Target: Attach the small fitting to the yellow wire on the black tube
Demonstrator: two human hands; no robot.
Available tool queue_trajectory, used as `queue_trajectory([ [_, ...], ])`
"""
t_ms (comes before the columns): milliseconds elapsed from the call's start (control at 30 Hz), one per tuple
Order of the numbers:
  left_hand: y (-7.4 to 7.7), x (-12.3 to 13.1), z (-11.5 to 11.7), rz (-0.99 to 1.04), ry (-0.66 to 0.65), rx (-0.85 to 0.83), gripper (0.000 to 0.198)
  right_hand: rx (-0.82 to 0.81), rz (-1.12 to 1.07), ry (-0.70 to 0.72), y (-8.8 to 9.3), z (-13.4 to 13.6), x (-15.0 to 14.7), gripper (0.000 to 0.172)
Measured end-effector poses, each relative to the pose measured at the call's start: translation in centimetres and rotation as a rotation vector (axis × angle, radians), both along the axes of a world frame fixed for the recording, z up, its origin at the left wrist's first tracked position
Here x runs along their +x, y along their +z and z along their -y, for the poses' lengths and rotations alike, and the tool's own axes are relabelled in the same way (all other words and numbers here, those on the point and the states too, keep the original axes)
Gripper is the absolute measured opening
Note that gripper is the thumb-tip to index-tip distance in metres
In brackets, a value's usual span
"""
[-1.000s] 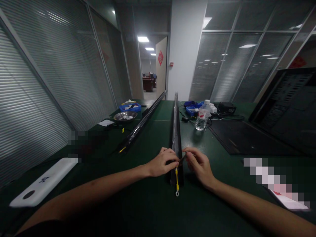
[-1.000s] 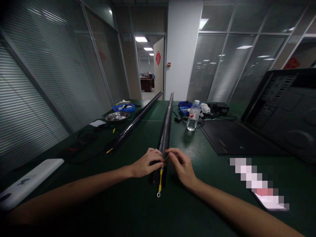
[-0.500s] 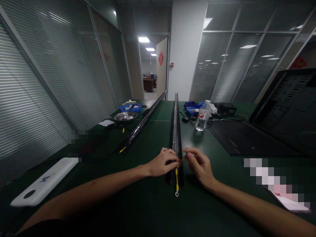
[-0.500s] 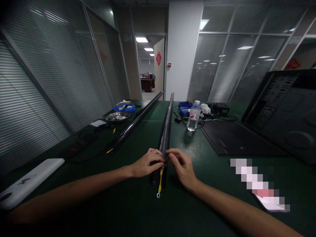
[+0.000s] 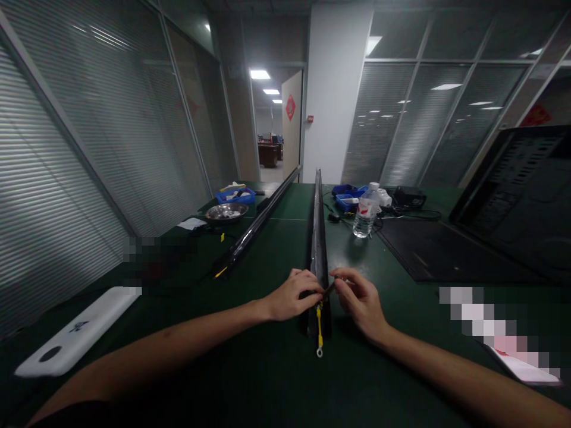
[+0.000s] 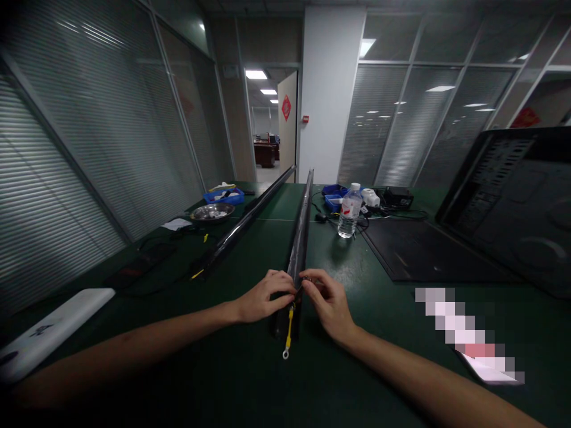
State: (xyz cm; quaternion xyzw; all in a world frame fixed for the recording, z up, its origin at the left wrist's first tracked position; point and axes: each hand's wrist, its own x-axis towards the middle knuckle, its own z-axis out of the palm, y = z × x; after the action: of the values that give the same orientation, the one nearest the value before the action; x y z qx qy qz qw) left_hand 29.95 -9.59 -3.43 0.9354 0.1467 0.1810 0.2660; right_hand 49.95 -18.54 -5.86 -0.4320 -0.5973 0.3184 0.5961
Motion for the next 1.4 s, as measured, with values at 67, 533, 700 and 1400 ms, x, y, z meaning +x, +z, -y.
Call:
queue_trajectory([
  [67, 0.06, 0.01, 0.01, -0.005, 0.003, -0.011, 0.017, -0.011, -0.001, 0.000, -0.05, -0.02, 0.00, 0.027],
  [533, -0.08, -0.02, -0.15, 0.019, -0.002, -0.032, 0.012, 0.041, 0.103, 0.003, 0.39, -0.32, 0.38, 0.033],
  [700, -0.07, 0.04, -0.06, 0.036, 0.000, -0.009, 0.013, 0.032, 0.054, 0.015, 0.63, -0.05, 0.11, 0.031],
  [1400, -0.16, 0.01, -0.14, 0.030, 0.010, -0.004, 0.015, -0.017, -0.004, 0.064, 0.69, 0.06, -0.14, 0.030],
])
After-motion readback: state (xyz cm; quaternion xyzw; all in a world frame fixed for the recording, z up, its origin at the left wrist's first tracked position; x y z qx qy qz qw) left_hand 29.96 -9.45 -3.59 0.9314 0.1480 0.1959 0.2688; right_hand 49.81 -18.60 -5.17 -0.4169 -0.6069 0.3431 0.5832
